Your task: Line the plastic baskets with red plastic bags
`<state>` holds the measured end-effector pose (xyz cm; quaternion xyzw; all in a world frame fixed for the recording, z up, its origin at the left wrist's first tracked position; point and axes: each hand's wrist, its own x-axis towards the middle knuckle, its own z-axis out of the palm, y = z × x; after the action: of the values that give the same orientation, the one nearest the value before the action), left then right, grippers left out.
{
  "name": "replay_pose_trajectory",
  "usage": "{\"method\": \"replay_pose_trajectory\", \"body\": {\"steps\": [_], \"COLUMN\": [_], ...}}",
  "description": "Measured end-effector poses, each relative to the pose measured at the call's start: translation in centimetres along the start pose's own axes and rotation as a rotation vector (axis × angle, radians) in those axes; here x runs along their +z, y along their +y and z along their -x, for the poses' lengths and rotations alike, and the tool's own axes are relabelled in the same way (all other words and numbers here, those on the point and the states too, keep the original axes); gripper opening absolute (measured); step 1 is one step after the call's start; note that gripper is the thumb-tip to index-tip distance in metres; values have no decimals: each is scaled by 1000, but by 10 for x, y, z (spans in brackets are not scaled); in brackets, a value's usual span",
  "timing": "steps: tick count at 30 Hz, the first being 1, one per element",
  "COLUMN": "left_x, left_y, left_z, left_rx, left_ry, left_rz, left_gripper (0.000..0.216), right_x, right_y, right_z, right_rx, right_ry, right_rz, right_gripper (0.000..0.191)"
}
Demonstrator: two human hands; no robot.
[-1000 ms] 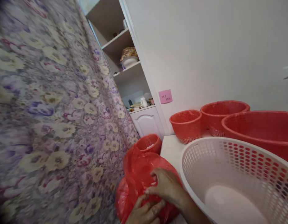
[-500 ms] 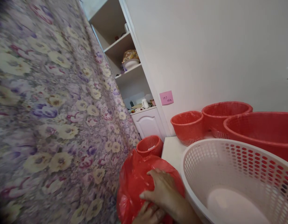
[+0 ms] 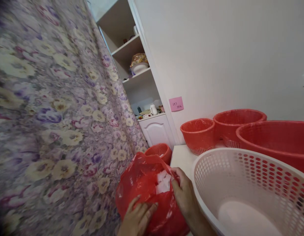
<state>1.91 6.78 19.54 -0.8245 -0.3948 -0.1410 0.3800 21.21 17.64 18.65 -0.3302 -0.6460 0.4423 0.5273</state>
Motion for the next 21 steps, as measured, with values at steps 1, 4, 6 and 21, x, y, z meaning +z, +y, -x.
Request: {"method": "replay_pose_trajectory", "body": {"steps": [1,4,6,21], "left_x": [-5,-11,-7,47], "left_y": [-11,-52,-83,-143], "left_z": [4,15,18,-39], "left_rx": [-57,-380,-603,-837], "left_ry": [-32,-172,-249,-161], "left_rz": [-39,-79,49,881], "left_gripper": [23,23,24,10], "right_x": [0,2,5,7], "right_y": [-1,-3,-6,-8], "right_z": [2,10,15,13], "right_rx": [19,90,99,34], "right_ry": [11,34,37,50], "right_rz": [-107,-314,-379,-329], "right_gripper": [23,21,16,22]}}
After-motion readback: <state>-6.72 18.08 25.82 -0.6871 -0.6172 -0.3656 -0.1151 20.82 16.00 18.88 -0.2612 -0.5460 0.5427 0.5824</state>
